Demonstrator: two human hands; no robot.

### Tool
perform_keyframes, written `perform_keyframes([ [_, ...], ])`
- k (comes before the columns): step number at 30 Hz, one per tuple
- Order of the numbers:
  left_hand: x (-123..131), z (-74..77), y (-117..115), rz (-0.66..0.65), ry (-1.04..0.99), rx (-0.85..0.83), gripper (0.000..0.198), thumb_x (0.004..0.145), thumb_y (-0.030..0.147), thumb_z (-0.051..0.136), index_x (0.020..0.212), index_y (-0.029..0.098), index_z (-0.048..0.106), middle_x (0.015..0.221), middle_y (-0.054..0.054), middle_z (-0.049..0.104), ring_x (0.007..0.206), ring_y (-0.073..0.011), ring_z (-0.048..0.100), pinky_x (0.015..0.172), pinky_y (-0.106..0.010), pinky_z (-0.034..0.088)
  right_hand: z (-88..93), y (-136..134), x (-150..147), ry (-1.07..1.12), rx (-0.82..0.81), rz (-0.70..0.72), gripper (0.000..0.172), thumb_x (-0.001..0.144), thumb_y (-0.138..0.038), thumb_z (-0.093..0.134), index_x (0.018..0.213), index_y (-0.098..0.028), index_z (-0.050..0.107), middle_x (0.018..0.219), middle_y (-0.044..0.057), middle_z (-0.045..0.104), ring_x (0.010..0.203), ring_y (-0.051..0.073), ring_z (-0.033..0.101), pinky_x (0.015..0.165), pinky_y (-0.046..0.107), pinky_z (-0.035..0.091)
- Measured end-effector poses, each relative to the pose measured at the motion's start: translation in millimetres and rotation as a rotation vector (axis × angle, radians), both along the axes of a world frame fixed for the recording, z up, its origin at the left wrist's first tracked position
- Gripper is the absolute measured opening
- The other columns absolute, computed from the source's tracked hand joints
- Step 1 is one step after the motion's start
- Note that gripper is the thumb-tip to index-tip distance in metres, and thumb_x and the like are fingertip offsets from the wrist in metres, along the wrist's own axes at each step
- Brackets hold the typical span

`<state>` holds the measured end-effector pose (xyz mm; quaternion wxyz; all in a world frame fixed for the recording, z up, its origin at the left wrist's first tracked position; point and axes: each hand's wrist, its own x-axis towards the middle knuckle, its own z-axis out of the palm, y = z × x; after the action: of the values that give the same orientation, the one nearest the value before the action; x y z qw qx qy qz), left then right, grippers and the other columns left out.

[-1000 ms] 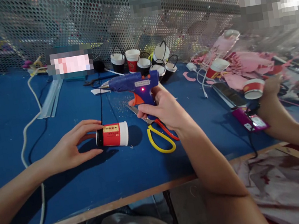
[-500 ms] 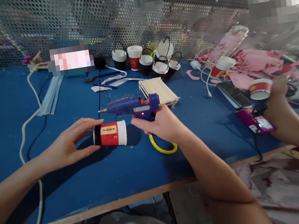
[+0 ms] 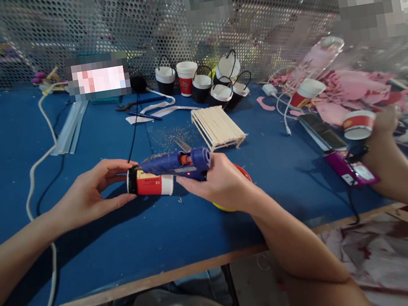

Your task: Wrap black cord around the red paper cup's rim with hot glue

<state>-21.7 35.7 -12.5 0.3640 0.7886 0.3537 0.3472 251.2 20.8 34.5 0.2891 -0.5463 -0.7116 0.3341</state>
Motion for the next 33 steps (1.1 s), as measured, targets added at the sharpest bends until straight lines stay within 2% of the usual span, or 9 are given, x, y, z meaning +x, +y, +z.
perform_keyframes([
  [4,0,-0.1,1,0.009,-0.005,-0.011,0.048,0.073,0.024,0.071,0.116,0.021,0.050,0.119,-0.011,0.059,0.103,-0.0248,0.064,0.093,-0.042,0.055,-6.3,-2,2,-0.035,0.023,-0.029,0.028,0.071,-0.044,0.069,0.085,-0.020,0.064,0.064,0.000,0.062,0.056,0.016,0.054,0.049,0.027,0.045],
  [9,-1,-0.3,2,0.022,0.020,0.013,0.046,0.074,0.027,0.071,0.115,0.021,0.050,0.120,-0.010,0.059,0.102,-0.0239,0.065,0.093,-0.041,0.055,0.8,-4,-3,-0.082,0.079,0.071,0.020,0.073,-0.038,0.064,0.076,-0.019,0.064,0.055,0.000,0.056,0.048,0.013,0.048,0.042,0.025,0.040],
  [15,-2,-1.1,3,0.021,0.037,-0.022,0.049,0.074,0.030,0.071,0.117,0.020,0.048,0.120,-0.011,0.059,0.103,-0.0241,0.065,0.092,-0.041,0.055,8.6,-7,-7,-0.138,0.117,0.066,0.014,0.072,-0.030,0.063,0.071,-0.017,0.059,0.056,-0.001,0.054,0.049,0.010,0.047,0.045,0.023,0.040],
  [23,-1,-0.9,3,0.032,0.043,-0.043,0.050,0.074,0.031,0.072,0.116,0.020,0.048,0.117,-0.010,0.061,0.102,-0.0239,0.065,0.092,-0.040,0.055,9.8,-11,-7,-0.242,0.282,0.149,0.002,0.075,-0.020,0.059,0.074,-0.020,0.059,0.057,0.000,0.054,0.051,0.013,0.050,0.047,0.024,0.041],
  [29,-1,-1.2,3,0.050,0.035,-0.065,0.049,0.074,0.032,0.072,0.115,0.020,0.048,0.114,-0.009,0.062,0.100,-0.0232,0.065,0.091,-0.040,0.055,-1.6,-11,-2,-0.282,0.386,0.210,0.007,0.078,-0.025,0.059,0.080,-0.018,0.058,0.068,0.003,0.062,0.058,0.014,0.055,0.053,0.025,0.043],
  [33,-1,-1.4,3,0.053,0.033,-0.072,0.049,0.074,0.032,0.072,0.114,0.020,0.049,0.114,-0.009,0.062,0.101,-0.0233,0.065,0.092,-0.041,0.055,-2.7,-13,-2,-0.278,0.414,0.146,0.010,0.077,-0.025,0.062,0.082,-0.018,0.057,0.066,-0.001,0.060,0.055,0.011,0.054,0.052,0.022,0.042],
])
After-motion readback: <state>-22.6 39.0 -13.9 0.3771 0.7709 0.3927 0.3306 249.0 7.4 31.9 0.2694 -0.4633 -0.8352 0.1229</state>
